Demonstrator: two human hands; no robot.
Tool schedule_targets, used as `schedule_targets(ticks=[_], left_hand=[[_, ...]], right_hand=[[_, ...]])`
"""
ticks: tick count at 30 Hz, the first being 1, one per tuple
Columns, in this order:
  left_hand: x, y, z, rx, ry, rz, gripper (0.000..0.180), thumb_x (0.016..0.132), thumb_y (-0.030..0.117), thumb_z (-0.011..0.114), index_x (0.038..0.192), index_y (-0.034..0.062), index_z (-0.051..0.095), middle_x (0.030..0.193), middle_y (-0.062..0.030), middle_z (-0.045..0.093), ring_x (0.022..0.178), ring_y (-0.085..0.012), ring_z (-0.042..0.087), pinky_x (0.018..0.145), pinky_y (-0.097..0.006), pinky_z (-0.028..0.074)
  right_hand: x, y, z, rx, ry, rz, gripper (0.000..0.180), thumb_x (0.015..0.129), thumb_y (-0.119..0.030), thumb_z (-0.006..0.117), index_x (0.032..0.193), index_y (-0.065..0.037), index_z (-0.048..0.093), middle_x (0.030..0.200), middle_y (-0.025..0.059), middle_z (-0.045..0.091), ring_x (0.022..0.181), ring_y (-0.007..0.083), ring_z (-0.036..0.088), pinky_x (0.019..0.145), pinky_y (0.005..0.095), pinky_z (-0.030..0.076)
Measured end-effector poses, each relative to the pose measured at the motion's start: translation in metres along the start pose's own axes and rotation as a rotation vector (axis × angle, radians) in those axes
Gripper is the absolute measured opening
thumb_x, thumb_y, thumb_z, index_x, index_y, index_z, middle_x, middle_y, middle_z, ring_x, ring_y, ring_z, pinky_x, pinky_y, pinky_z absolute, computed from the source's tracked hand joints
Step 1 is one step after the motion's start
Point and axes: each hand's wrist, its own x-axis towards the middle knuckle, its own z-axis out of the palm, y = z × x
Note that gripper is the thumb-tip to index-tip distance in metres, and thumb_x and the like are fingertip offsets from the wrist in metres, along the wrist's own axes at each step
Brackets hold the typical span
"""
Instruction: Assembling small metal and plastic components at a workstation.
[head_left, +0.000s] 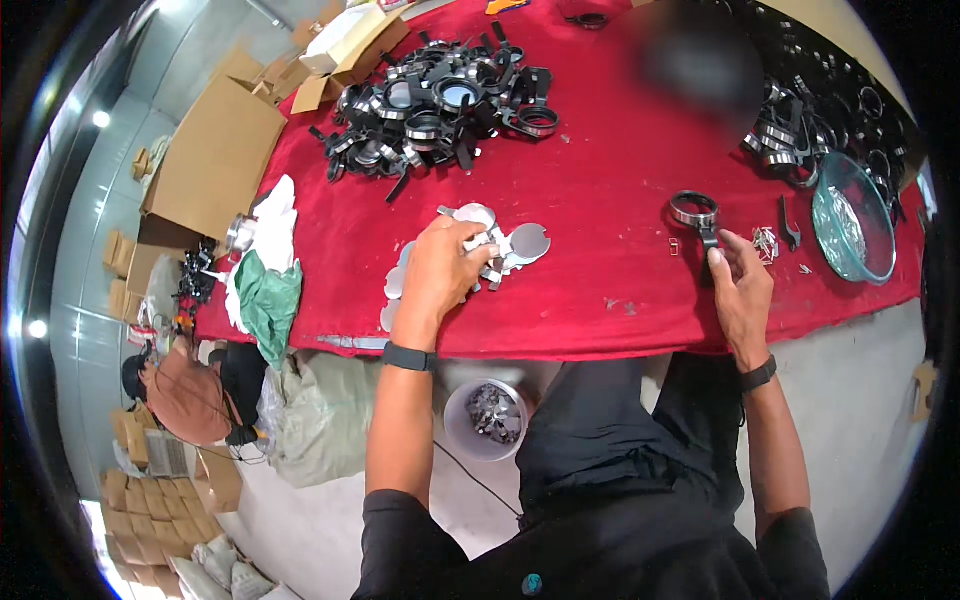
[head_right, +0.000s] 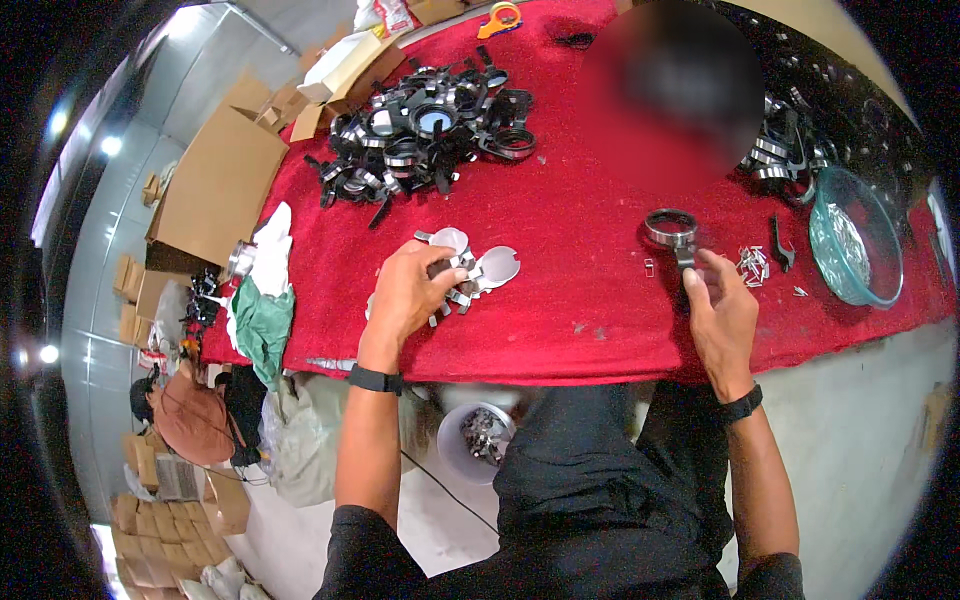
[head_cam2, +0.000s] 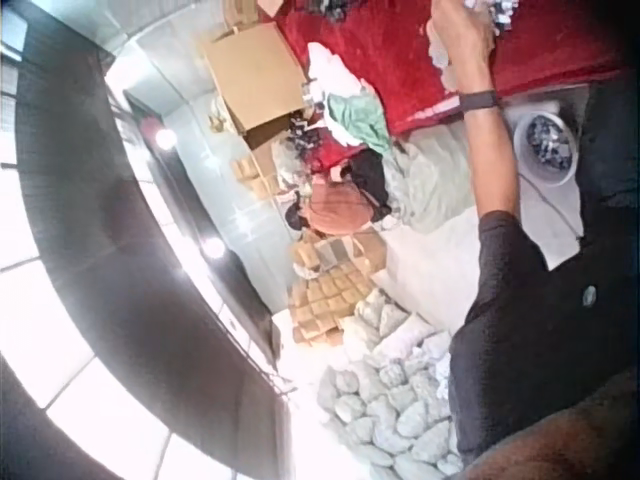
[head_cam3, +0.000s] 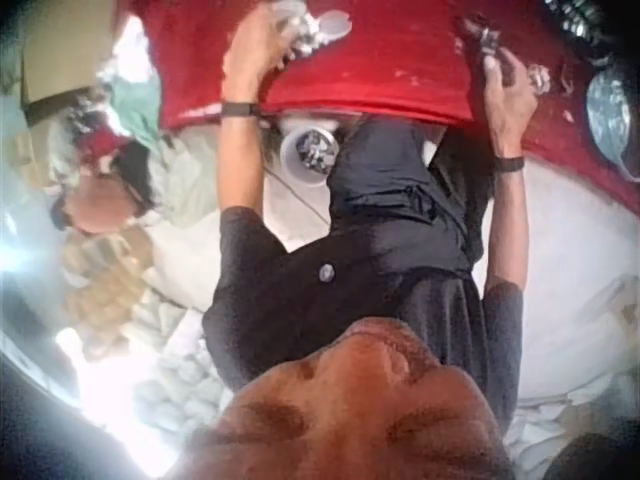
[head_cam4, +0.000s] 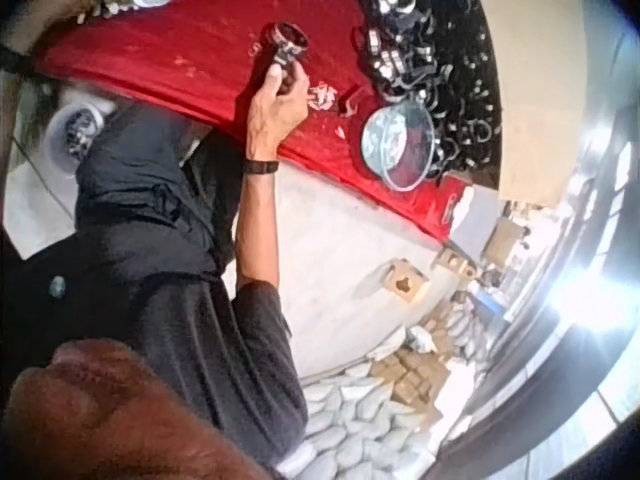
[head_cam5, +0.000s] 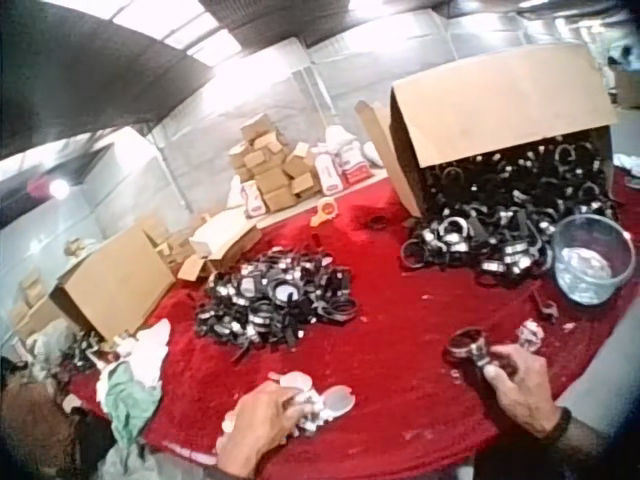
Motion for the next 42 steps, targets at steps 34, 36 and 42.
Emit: schedule_targets(ticks=[34, 36, 42], left_hand=[[0.032, 0.137, 0.072, -1.107, -0.342, -0.255, 0.024, 0.11, 0.021, 0.07, 0.12, -0.0004, 0.07, 0.1, -0.0069, 0.077, 0.077, -0.0118, 0.073, 0.062, -0.024, 0.06], [0.032, 0.153, 0.086, -1.223, -0.339, -0.31, 0.02, 0.11, 0.018, 0.068, 0.119, -0.0002, 0.069, 0.098, -0.0087, 0.077, 0.075, -0.0116, 0.073, 0.055, -0.024, 0.058], [0.046, 0.174, 0.109, -1.36, -0.368, -0.402, 0.018, 0.108, 0.016, 0.068, 0.113, -0.0014, 0.071, 0.096, -0.0106, 0.079, 0.072, -0.0116, 0.073, 0.053, -0.024, 0.058]], right_hand=[[-0.024, -0.065, 0.007, 0.202, -0.125, -0.314, 0.05, 0.088, -0.014, 0.09, 0.132, 0.0, 0.073, 0.106, 0.0164, 0.075, 0.083, 0.025, 0.074, 0.079, 0.038, 0.061], [-0.025, -0.064, 0.006, 0.187, -0.148, -0.167, 0.046, 0.088, -0.011, 0.089, 0.13, 0.001, 0.073, 0.107, 0.0177, 0.076, 0.089, 0.0291, 0.075, 0.081, 0.0403, 0.061], [-0.01, -0.047, -0.001, 0.029, 0.121, -0.444, 0.031, 0.09, -0.001, 0.082, 0.121, 0.001, 0.075, 0.11, 0.0213, 0.076, 0.1, 0.0384, 0.077, 0.087, 0.0438, 0.062]])
